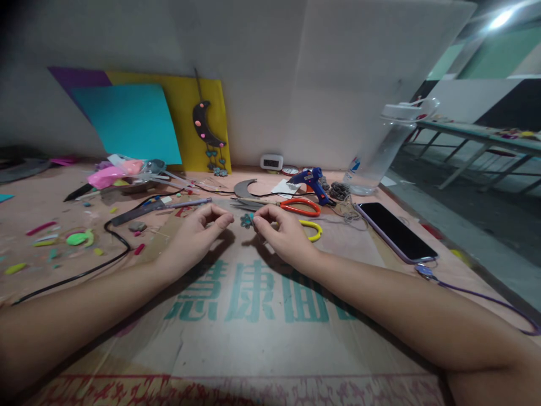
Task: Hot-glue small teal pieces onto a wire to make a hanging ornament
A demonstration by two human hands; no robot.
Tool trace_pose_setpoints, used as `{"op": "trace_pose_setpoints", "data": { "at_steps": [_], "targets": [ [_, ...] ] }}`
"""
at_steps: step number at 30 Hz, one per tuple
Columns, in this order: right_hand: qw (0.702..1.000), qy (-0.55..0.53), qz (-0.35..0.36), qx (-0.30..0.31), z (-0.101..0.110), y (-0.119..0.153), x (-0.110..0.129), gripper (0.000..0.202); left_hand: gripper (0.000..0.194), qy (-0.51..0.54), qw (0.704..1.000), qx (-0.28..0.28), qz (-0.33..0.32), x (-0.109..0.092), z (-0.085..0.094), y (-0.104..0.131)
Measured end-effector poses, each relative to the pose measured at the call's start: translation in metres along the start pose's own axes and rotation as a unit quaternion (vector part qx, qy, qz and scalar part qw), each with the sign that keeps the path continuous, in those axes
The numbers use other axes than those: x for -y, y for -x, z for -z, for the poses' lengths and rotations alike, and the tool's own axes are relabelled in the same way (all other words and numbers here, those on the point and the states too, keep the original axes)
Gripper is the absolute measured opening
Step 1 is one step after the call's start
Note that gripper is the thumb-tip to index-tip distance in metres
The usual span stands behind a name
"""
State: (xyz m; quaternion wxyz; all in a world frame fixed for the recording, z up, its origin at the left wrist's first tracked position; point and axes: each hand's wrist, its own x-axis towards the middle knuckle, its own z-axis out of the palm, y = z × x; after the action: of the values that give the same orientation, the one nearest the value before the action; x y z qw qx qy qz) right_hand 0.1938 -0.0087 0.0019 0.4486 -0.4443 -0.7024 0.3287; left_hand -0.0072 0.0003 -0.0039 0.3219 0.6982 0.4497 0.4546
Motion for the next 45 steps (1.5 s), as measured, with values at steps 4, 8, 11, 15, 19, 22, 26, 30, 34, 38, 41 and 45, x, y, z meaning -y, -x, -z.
{"op": "trace_pose_setpoints", "data": {
  "at_steps": [4,8,11,15,19,22,26,30,34,38,41,45],
  "targets": [
    [1.000,-0.008,-0.001,0.006,0.000,0.000,0.002,0.020,0.018,0.000,1.000,-0.008,0.008,-0.001,-0.001,-0.001],
    [1.000,-0.004,0.002,0.002,-0.001,0.000,0.003,0.020,0.019,0.000,1.000,-0.010,0.014,-0.003,0.000,-0.001],
    [1.000,0.011,0.007,0.002,0.000,0.000,0.004,0.019,0.025,0.010,1.000,-0.004,0.012,-0.002,0.000,-0.001],
    [0.998,0.052,0.023,0.008,0.000,0.001,0.007,0.016,0.027,0.017,1.000,0.017,-0.001,-0.002,-0.001,0.000],
    [0.995,0.094,0.044,-0.002,0.001,0.001,0.010,0.012,0.027,0.007,0.999,0.046,0.005,-0.007,-0.002,0.003],
    [0.994,0.102,0.042,-0.003,0.001,0.000,0.011,0.012,0.024,-0.031,0.998,0.046,-0.010,-0.012,-0.002,0.004],
    [0.994,0.099,0.037,0.013,0.001,0.000,0.010,0.014,0.014,-0.078,0.995,0.046,-0.029,-0.015,-0.003,0.003],
    [0.998,0.055,0.017,0.031,0.001,0.002,0.011,0.022,0.013,-0.091,0.994,0.051,-0.037,-0.015,-0.003,0.002],
    [0.997,0.066,0.023,0.031,0.001,0.002,0.014,0.018,0.013,-0.113,0.991,0.048,-0.054,-0.014,-0.002,0.005],
    [0.993,0.106,0.038,0.029,0.001,0.002,0.018,0.011,0.012,-0.130,0.987,0.054,-0.079,-0.011,-0.002,0.007],
    [0.992,0.114,0.039,0.030,0.001,0.002,0.018,0.011,0.012,-0.135,0.986,0.056,-0.082,-0.009,-0.002,0.006],
    [0.992,0.116,0.041,0.028,0.001,0.002,0.015,0.012,0.012,-0.132,0.987,0.058,-0.071,-0.010,-0.002,0.006]
  ]
}}
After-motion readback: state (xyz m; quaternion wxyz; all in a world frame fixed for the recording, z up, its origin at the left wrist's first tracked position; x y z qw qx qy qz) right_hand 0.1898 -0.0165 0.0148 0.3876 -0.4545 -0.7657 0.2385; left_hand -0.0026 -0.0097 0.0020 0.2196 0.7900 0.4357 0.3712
